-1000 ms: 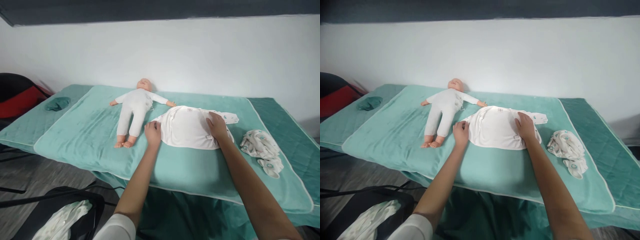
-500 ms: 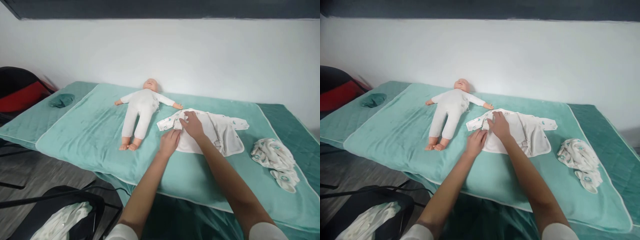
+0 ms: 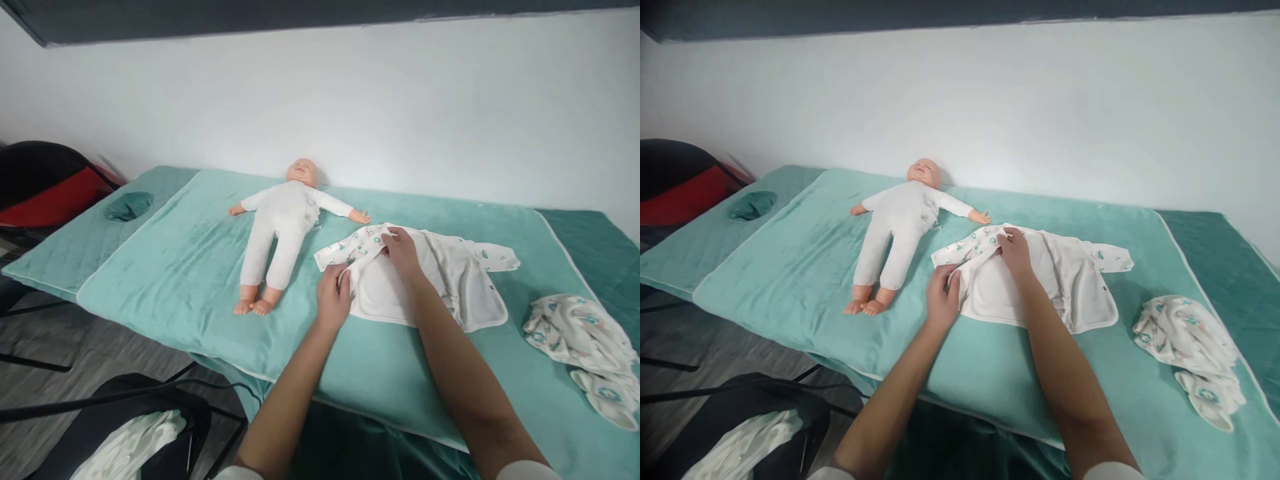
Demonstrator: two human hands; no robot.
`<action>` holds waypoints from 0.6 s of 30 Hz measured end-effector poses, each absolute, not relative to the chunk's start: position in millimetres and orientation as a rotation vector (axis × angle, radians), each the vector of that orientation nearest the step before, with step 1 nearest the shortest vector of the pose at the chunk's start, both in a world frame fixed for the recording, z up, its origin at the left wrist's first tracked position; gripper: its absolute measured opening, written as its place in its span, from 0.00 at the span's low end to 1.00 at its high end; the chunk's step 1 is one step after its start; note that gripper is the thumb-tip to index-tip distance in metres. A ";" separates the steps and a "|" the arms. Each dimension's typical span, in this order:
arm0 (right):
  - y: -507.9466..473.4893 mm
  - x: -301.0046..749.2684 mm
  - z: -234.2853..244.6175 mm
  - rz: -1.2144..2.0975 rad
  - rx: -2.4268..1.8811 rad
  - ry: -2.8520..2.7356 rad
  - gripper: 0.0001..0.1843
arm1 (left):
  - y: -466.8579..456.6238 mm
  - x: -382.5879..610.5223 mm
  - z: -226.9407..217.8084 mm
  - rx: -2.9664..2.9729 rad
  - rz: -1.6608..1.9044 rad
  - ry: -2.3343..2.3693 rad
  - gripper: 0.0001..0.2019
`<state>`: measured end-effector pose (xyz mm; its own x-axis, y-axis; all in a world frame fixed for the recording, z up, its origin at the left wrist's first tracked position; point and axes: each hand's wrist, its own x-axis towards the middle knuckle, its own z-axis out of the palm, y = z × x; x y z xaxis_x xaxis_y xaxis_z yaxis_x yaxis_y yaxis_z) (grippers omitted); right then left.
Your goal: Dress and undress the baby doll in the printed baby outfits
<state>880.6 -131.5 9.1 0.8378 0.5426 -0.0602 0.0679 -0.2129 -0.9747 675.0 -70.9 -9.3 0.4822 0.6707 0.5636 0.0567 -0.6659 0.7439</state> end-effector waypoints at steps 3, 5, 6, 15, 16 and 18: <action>-127.3 876.4 9.5 0.506 -1.649 -0.431 0.23 | -71.3 671.1 -9.5 1.818 1.132 0.830 0.11; -123.7 869.2 10.2 0.530 -1.552 -0.470 0.28 | -71.8 668.8 -10.3 1.727 1.129 0.872 0.12; -122.1 865.2 10.4 0.544 -1.500 -0.522 0.31 | -72.0 667.7 -10.6 1.701 1.142 0.884 0.12; -122.0 847.1 5.1 0.396 -1.686 -1.035 0.26 | -72.7 659.7 -3.1 1.856 1.376 0.993 0.17; -122.8 846.6 4.2 0.339 -1.751 -1.107 0.26 | -73.4 659.8 -2.6 1.908 1.383 0.957 0.15; -124.1 845.0 2.6 0.263 -1.891 -1.255 0.28 | -74.5 661.4 -3.2 1.987 1.372 0.834 0.13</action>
